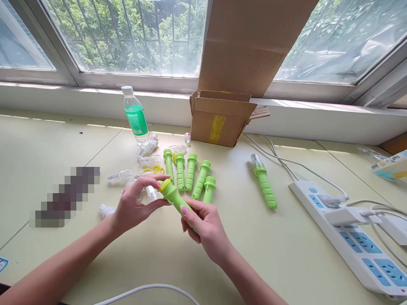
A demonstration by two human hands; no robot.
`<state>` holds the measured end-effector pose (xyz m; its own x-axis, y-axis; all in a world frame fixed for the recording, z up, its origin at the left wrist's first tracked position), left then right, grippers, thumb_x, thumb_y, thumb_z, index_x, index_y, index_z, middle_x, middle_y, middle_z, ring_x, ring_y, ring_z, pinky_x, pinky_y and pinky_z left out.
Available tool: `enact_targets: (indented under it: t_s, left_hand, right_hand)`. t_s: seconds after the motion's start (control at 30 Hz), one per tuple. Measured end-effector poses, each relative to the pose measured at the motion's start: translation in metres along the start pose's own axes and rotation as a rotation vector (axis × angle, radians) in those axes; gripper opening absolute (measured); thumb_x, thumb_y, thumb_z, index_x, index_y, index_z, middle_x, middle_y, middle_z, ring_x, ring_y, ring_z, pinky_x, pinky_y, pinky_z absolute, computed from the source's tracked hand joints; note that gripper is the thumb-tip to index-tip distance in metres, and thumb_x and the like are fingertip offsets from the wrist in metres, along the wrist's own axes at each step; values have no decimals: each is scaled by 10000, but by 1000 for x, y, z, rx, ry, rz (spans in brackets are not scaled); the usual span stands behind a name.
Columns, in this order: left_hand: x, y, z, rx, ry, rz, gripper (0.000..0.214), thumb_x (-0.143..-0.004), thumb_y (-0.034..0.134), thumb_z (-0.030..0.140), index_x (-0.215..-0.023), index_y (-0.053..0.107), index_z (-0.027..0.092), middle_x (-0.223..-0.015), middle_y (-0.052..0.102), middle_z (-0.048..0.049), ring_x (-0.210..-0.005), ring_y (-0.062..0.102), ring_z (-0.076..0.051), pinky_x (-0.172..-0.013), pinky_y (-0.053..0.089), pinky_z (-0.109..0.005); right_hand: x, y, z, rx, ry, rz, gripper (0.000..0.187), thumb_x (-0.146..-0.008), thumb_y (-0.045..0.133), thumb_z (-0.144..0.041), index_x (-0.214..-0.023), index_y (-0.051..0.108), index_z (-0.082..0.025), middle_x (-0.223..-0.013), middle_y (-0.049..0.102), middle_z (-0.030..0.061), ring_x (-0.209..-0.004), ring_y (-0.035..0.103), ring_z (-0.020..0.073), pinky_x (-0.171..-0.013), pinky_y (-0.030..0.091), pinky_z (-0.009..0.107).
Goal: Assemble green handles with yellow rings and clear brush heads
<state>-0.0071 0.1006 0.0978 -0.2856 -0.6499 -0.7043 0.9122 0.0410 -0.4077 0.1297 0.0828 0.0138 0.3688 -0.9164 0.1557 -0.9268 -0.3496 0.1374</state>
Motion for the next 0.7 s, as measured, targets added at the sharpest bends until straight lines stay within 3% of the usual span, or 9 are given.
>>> enact_targets:
  t_s: [0.47, 0.7]
  left_hand:
    - [3, 0, 0, 2, 26, 38, 346, -707, 761, 129, -937, 508, 186, -1106, 675, -109, -1046, 637, -205, -894, 530, -390]
    - [4, -2, 4, -11, 41, 54, 343, -705, 758, 115, -924, 504, 186, -1111, 676, -110, -1057, 636, -221, -894, 530, -404]
  right_hand:
    - [-1, 2, 2, -13, 26, -25, 321, -910, 519, -441, -944, 631, -142, -561, 482, -36, -388, 300, 29, -384, 166, 210]
    - [0, -4, 3, -1, 28, 47, 389, -886, 561, -444, -1175, 516, -187, -577, 566, -39, -355, 289, 25, -371, 197, 193]
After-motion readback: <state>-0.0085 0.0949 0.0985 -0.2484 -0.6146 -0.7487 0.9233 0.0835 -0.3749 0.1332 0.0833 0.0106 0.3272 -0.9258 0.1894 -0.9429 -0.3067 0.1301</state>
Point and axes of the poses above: each hand's wrist, its own x-axis away from the middle knuckle, its own y-axis out of the palm, z = x × y, the point moved 10 cm from there along -x, towards the middle knuckle
